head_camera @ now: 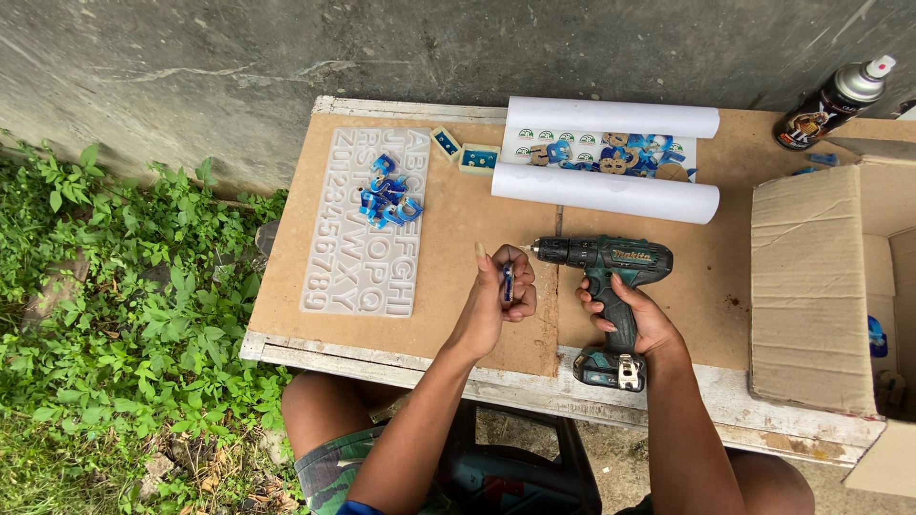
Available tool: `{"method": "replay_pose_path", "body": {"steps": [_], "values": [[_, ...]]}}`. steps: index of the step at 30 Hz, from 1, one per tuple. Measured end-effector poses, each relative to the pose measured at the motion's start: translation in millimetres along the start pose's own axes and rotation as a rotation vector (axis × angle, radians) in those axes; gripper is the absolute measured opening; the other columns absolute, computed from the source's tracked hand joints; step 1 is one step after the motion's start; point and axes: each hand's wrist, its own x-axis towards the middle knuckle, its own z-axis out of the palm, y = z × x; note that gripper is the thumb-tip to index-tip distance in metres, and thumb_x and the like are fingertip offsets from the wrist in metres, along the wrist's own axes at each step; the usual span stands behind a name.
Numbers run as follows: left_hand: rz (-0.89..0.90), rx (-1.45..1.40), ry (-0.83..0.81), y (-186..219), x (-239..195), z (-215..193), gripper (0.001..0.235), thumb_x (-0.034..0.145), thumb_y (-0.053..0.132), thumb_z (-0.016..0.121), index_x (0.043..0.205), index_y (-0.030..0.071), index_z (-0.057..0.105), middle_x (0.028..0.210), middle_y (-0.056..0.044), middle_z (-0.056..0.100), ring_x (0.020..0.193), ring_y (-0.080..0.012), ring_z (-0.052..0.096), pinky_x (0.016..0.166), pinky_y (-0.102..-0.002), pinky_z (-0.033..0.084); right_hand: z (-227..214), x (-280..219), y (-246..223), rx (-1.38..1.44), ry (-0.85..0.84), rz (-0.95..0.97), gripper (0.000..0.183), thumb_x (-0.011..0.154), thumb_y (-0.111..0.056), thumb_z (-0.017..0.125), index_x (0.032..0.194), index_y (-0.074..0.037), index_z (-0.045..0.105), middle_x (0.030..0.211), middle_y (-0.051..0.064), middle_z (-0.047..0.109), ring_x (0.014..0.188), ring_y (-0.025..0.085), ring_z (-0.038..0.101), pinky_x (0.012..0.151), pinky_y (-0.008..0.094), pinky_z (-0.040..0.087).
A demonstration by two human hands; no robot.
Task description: The person uses a cordless drill to make holes in small blue plastic letters one at a time. They hold each letter with their left hand and operate the drill with their right hand, then place the finished pieces onto a white foam sheet.
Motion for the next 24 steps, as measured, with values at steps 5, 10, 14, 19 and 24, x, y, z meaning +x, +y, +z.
{"method": "replay_pose_path", "body": {"steps": [5, 10, 14, 19, 24], "values": [[0.045, 0.036, -0.028, 2, -4, 6, 0.066, 0.100, 0.076, 0.020, 0.104, 0.013, 0.039, 0.086, 0.001, 0.026, 0.054, -0.0073, 0.039, 0.041, -0.017, 0.027, 3, -1, -1, -0.001, -0.003, 0.004, 0.049, 0.104, -0.040, 0.054, 0.123, 0.005, 0.053, 0.098, 0.014, 0.054, 0.078, 0.016, 0.051, 0.042, 0.021, 0.039], [0.093, 0.147, -0.041, 16, -5, 16, 0.043, 0.110, 0.055, 0.029, 0.103, 0.014, 0.038, 0.086, 0.001, 0.028, 0.056, -0.0078, 0.042, 0.045, -0.017, 0.032, 3, -1, -1, -0.004, -0.007, 0.006, 0.049, 0.104, -0.040, 0.054, 0.123, 0.004, 0.053, 0.098, 0.014, 0.053, 0.078, 0.016, 0.051, 0.042, 0.021, 0.039], [0.107, 0.209, 0.012, 26, -8, 21, 0.023, 0.107, 0.023, 0.057, 0.103, 0.011, 0.038, 0.073, 0.004, 0.034, 0.053, -0.0053, 0.041, 0.046, -0.017, 0.032, 3, -2, -1, 0.003, -0.009, 0.014, 0.049, 0.104, -0.041, 0.054, 0.123, 0.004, 0.053, 0.098, 0.014, 0.054, 0.078, 0.016, 0.051, 0.042, 0.021, 0.039], [0.119, 0.289, 0.044, 34, -11, 20, 0.031, 0.100, 0.016, 0.070, 0.103, 0.010, 0.039, 0.081, 0.003, 0.034, 0.056, -0.0061, 0.052, 0.050, -0.016, 0.041, 2, 0, -1, -0.004, -0.006, 0.012, 0.049, 0.104, -0.041, 0.054, 0.123, 0.005, 0.053, 0.098, 0.014, 0.054, 0.077, 0.016, 0.051, 0.042, 0.021, 0.039], [0.099, 0.286, 0.056, 48, -16, 31, 0.031, 0.098, 0.009, 0.069, 0.101, 0.008, 0.038, 0.081, 0.003, 0.031, 0.052, -0.0012, 0.043, 0.045, -0.017, 0.033, 2, 0, -1, -0.011, -0.013, 0.008, 0.050, 0.104, -0.042, 0.054, 0.123, 0.004, 0.053, 0.098, 0.014, 0.054, 0.077, 0.015, 0.051, 0.042, 0.021, 0.039]]}}
